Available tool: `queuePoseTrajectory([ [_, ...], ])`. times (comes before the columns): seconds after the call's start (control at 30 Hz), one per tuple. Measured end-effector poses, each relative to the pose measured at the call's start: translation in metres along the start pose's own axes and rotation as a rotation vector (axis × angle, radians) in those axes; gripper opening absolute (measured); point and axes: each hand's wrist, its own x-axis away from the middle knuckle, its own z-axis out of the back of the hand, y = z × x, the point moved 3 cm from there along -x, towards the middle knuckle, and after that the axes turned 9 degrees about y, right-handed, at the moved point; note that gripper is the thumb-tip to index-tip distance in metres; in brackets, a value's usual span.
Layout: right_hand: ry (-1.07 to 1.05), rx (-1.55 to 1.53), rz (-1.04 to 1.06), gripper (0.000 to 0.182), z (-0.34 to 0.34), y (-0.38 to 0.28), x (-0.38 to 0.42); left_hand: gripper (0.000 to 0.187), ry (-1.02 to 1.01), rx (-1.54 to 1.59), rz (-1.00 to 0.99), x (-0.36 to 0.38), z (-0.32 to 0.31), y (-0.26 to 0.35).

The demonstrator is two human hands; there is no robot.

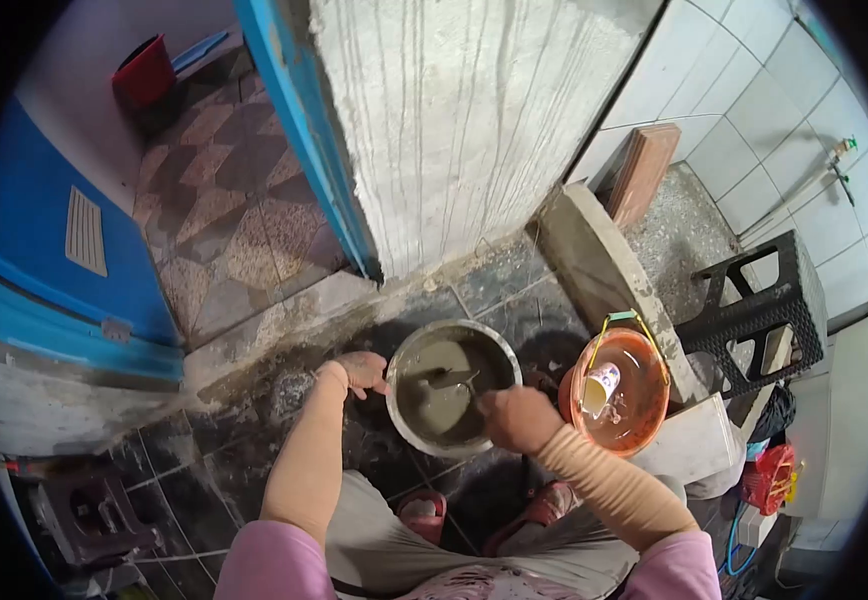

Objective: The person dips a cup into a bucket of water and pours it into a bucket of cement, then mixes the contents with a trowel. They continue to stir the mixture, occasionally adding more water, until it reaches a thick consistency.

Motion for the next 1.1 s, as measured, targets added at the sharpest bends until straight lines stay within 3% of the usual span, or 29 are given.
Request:
queuePoseTrajectory([
  [0.1,0.003,-0.001,0.027,0.014,0.037,-0.012,0.001,0.059,-0.069,0.192,0.087,-0.004,-0.013,-0.020],
  [0.2,-0.112,0.054,0.146,0.015,-0.001,-0.009,-0.006,0.068,-0.006,0.548,0.016,0.015,-0.021,-0.008],
  [0.27,-0.127,0.073,0.174,0.017,-0.029,-0.013,-0.016,0.073,-0.001,0.584,0.011,0.018,-0.021,-0.005],
  [0.47,-0.071,0.021,0.129,0.019,-0.067,-0.006,-0.008,0.068,0.033,0.459,0.002,0.016,-0.021,0.004],
  [0.6,-0.089,0.058,0.120,0.018,-0.051,0.008,-0.005,0.061,-0.009,0.642,0.011,0.034,-0.018,0.026],
  [0.73,-0.079,0.048,0.112,0.015,0.007,-0.010,0.006,0.060,0.093,0.480,-0.089,0.016,-0.028,0.015],
  [0.83,-0.056,0.056,0.108,0.016,0.020,-0.007,0.005,0.058,0.021,0.600,-0.066,0.013,-0.025,0.011],
  [1.1,-0.037,0.065,0.066,0.015,-0.072,0.001,-0.020,0.063,0.057,0.382,-0.115,0.013,-0.020,0.026],
])
